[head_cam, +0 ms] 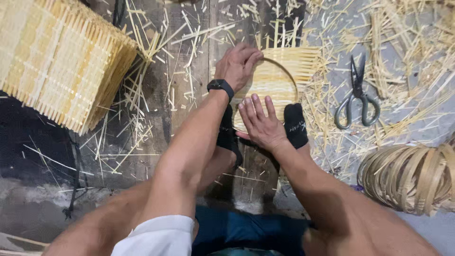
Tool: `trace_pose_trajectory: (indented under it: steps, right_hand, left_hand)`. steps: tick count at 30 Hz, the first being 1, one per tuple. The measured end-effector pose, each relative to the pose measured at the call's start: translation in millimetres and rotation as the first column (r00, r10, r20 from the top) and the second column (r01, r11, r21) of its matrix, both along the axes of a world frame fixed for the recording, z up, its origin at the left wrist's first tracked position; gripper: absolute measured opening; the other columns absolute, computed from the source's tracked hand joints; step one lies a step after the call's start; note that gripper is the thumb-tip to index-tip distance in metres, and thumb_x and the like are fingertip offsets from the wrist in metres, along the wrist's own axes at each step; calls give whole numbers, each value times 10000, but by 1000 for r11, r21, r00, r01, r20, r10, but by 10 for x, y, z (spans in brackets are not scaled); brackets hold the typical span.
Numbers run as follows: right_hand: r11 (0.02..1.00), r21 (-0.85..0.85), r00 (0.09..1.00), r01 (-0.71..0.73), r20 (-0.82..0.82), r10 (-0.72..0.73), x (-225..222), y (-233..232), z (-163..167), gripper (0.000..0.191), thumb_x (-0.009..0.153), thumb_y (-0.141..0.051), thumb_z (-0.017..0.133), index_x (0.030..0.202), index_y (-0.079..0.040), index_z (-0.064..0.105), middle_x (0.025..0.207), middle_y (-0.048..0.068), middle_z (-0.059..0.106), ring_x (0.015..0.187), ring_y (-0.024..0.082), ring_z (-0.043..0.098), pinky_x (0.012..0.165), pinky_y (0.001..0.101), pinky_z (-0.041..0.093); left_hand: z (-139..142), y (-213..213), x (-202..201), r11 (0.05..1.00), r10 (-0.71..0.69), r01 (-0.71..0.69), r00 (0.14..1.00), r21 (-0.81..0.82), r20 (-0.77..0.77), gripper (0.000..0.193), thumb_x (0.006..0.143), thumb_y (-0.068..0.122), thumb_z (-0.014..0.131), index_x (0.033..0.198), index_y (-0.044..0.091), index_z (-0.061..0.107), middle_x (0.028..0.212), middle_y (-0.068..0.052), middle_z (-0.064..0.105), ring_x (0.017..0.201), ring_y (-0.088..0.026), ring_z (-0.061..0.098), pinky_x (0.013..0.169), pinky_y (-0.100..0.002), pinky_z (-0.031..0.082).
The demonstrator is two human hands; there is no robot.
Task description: The person sits on the floor assembling round bamboo steamer baskets. They press a woven bamboo mat into a bent bamboo rim ring, place a wooden block inside to hold the fit, trim protruding bamboo strips with scissors, then set the finished basket aside and start the next one.
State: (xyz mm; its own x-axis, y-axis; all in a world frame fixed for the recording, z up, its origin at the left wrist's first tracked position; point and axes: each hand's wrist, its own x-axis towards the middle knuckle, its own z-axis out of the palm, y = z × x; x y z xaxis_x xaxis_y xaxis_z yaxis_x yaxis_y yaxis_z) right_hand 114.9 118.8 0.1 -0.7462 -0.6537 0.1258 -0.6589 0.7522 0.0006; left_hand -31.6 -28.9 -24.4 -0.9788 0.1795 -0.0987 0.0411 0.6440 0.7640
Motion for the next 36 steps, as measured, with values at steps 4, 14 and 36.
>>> trace_pose_trajectory:
  steps: [4,14,36]
  right_hand:
    - [971,-229,949,64,315,12,-234,88,374,741,839,-527,737,1352,-18,573,1365,197,584,1297,362,517,1107,558,377]
    - [669,-530,832,521,491,-259,-1325,492,25,133,999,-103,694,1108,-50,746,1020,182,754,924,329,717,819,408,565]
    - [513,-297,492,805,819,-296,-1162,834,-483,490,1056,-401,408,975,15,653,893,250,646,864,381,610,837,466,485]
  left_hand:
    - [78,28,-63,998,-60,56,988,-31,-143,237,987,371,626,1037,188,768,1110,-13,703,1042,-296,638,861,-426,531]
    - [-96,73,-133,1000,-24,23,999,-18,-33,267,1014,364,602,1049,169,781,960,-66,756,871,-302,702,750,-422,550]
    - [-330,16,-304,904,-13,-101,964,414,265,313,881,329,811,909,19,790,806,-31,781,700,-61,658,630,-254,532]
